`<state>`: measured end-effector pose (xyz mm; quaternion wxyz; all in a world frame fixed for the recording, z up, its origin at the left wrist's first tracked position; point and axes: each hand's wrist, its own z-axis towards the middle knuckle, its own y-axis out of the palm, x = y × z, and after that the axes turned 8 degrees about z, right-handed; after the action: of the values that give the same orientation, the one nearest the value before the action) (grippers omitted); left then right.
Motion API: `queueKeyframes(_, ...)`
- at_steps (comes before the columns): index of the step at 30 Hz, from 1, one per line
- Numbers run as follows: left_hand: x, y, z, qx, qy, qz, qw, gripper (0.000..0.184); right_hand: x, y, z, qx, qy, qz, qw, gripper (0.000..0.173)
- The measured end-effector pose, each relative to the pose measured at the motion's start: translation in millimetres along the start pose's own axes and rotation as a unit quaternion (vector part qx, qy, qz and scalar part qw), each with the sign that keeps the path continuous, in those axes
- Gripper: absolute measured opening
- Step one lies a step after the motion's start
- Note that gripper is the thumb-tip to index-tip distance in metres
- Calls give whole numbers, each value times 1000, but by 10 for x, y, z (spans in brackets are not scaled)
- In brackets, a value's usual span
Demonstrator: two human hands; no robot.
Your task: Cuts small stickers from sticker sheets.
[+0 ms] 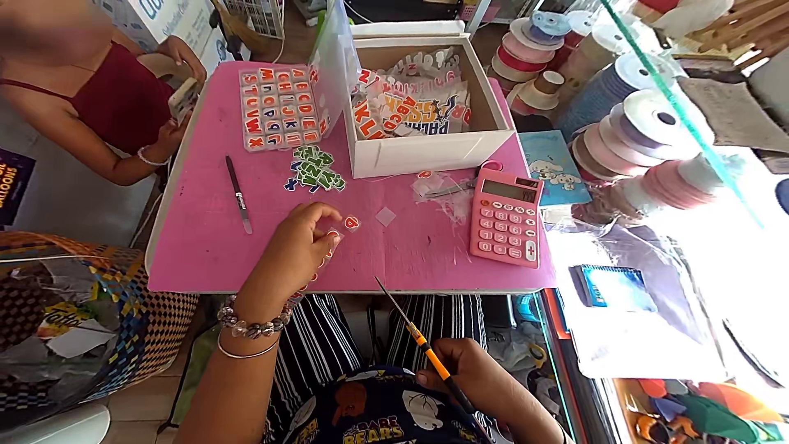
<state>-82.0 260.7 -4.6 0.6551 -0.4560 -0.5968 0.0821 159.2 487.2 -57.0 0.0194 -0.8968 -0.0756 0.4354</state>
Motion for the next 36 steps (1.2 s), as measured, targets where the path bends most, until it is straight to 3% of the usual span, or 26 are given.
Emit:
queueKeyframes(7,-85,48,-72,-69,-9,-160,985,4,-27,10,57,-20,7,-8,1000,43)
queueKeyframes(14,-180,121,-90,-219,75,-256,938,27,-93,16,161,-54,13,2,998,43)
queueKeyframes(36,-161,163,-118,-222,83,-214,948,26,-259,109,217,-37,13,18,999,37)
